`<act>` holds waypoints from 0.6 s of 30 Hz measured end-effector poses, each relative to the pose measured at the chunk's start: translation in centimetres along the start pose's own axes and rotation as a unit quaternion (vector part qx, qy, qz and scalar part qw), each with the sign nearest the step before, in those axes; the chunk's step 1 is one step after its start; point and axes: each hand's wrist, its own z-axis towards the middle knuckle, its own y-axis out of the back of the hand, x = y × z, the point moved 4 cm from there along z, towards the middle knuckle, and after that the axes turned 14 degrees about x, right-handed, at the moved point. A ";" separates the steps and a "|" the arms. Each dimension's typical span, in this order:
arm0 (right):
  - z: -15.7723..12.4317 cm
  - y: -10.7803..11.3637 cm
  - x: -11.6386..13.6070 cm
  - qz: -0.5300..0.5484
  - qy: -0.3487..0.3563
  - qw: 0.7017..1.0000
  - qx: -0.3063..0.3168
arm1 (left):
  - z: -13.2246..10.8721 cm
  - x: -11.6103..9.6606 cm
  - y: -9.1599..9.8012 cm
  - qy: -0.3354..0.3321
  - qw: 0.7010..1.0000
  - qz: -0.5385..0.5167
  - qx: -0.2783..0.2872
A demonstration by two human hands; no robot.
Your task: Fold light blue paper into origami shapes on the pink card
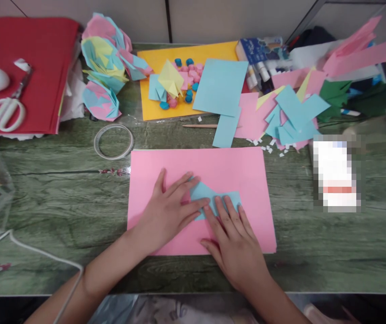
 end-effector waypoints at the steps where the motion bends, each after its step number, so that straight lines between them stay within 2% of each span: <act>1: 0.0 0.0 0.0 0.002 0.000 1.000 0.001 | 0.0 0.0 0.0 -0.002 1.000 -0.003 0.000; 18: -0.5 0.2 -0.4 0.011 -0.019 1.000 -0.012 | 0.0 0.1 -0.1 0.001 1.000 -0.019 0.018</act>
